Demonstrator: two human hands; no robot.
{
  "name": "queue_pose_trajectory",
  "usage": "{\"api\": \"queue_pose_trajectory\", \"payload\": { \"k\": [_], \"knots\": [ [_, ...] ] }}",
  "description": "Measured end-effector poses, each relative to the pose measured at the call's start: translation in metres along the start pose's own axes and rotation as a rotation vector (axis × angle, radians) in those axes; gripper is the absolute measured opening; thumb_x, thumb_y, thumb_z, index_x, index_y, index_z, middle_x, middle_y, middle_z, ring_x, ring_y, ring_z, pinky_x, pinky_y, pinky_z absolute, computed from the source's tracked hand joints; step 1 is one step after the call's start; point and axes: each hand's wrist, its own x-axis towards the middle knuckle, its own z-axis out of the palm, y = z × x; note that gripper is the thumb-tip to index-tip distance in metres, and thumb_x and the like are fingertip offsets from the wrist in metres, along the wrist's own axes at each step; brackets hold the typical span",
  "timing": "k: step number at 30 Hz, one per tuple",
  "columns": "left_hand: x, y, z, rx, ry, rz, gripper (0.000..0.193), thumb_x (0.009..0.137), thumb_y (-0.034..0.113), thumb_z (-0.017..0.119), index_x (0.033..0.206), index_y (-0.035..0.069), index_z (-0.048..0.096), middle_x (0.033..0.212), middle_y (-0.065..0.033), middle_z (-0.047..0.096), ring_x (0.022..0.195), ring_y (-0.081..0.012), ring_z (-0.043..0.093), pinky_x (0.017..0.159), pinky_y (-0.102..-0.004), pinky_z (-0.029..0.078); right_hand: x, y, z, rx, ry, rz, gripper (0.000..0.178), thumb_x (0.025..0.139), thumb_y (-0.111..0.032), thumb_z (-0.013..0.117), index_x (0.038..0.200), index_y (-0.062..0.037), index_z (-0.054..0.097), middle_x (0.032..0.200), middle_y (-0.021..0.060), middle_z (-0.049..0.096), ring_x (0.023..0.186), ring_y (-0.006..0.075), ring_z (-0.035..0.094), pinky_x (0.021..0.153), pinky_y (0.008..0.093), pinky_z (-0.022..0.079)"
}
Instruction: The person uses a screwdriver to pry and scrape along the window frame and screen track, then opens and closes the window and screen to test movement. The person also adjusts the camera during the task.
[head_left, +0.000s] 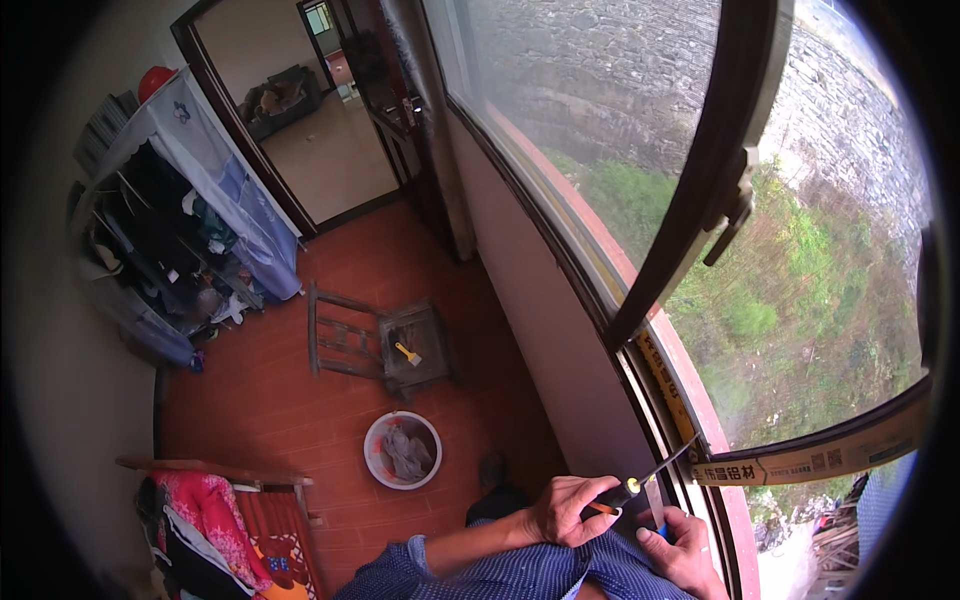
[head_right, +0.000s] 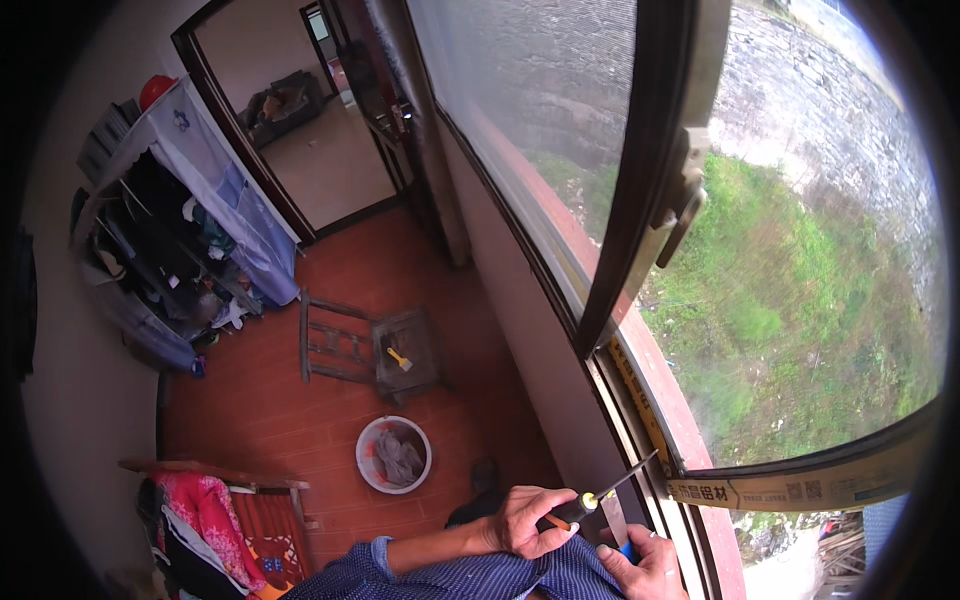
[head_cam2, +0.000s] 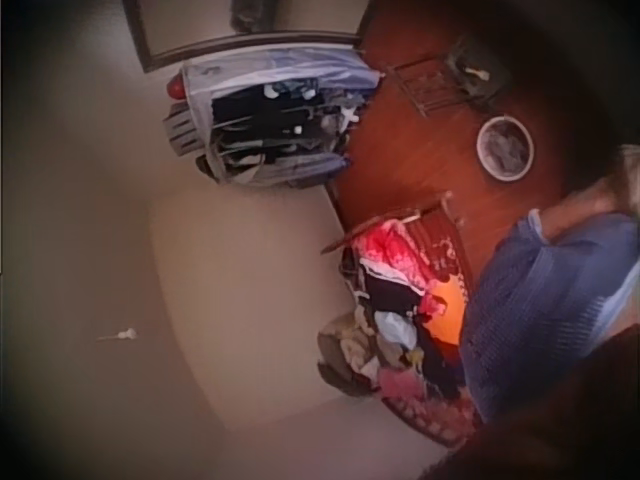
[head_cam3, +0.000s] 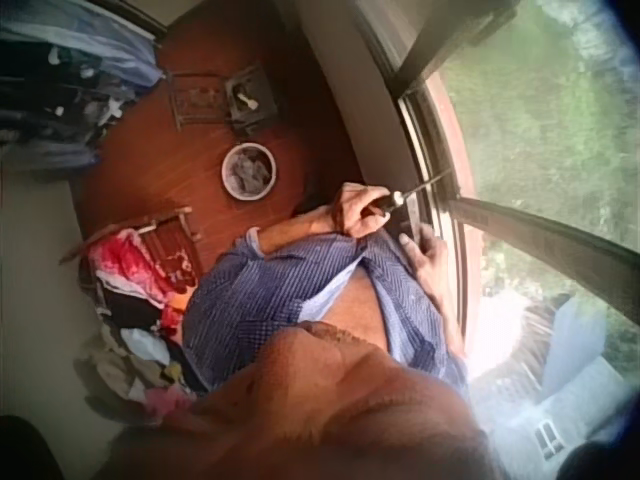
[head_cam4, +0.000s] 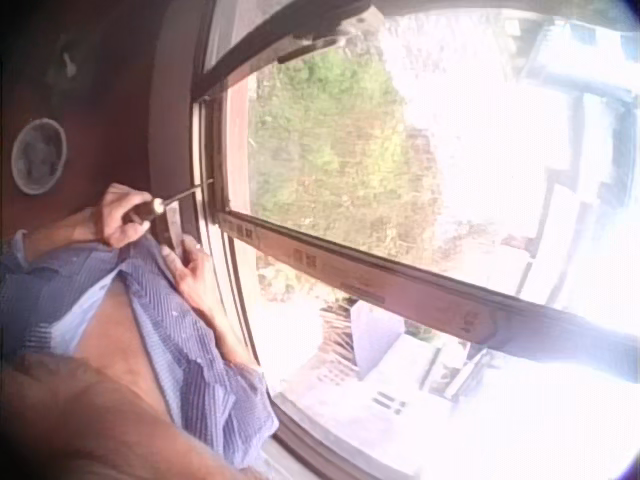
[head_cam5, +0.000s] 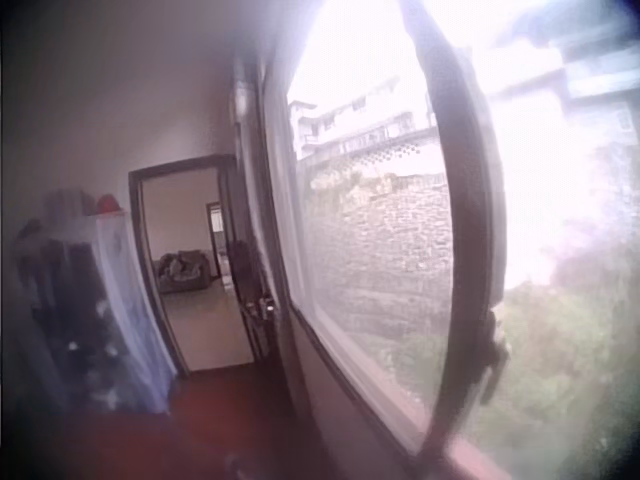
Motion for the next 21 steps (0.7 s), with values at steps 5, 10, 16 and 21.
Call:
{"api": "queue_pose_trajectory", "payload": {
  "k": [5, 10, 16, 21],
  "knots": [
    [-0.008, -0.019, -0.061, 0.033, 0.118, -0.175, 0.035, 0.086, 0.012, 0.072, 0.112, -0.008, 0.06, 0.082, -0.0168, 0.07, 0.069, -0.0267, 0.073, 0.062, -0.0332, 0.057, 0.057, -0.015, 0.062, -0.005, 0.17, -0.144, 0.026, 0.09, -0.017, 0.075, 0.106, 0.0023, 0.067, 0.075, -0.0014, 0.062, 0.067, 0.0048, 0.052, 0.061, 0.0221, 0.044],
    [-0.004, -0.04, -0.108, 0.077, 0.136, -0.22, 0.033, 0.086, 0.015, 0.072, 0.11, -0.005, 0.062, 0.085, -0.0169, 0.071, 0.07, -0.0286, 0.073, 0.062, -0.0344, 0.058, 0.122, -0.009, 0.107, 0.095, 0.156, -0.2, 0.03, 0.093, -0.018, 0.074, 0.113, 0.0027, 0.066, 0.09, 0.0044, 0.069, 0.082, 0.0097, 0.062, 0.076, 0.0262, 0.053],
    [-0.007, -0.063, -0.129, 0.038, 0.23, -0.313, 0.034, 0.089, 0.015, 0.07, 0.115, -0.004, 0.06, 0.086, -0.0163, 0.072, 0.072, -0.0256, 0.074, 0.061, -0.0333, 0.058, 0.168, -0.026, 0.145, 0.251, 0.03, -0.152, 0.024, 0.096, -0.019, 0.07, 0.112, -0.0006, 0.068, 0.08, -0.0005, 0.065, 0.067, 0.0048, 0.056, 0.06, 0.0206, 0.047],
    [0.003, -0.086, -0.136, 0.029, 0.262, -0.343, 0.033, 0.091, 0.016, 0.067, 0.116, -0.004, 0.059, 0.084, -0.0155, 0.072, 0.073, -0.025, 0.075, 0.063, -0.033, 0.059, 0.204, -0.035, 0.15, 0.283, -0.002, -0.227, 0.017, 0.096, -0.008, 0.065, 0.111, 0.0, 0.063, 0.079, 0.0021, 0.063, 0.057, 0.0066, 0.055, 0.052, 0.0213, 0.044]
  ]
}}
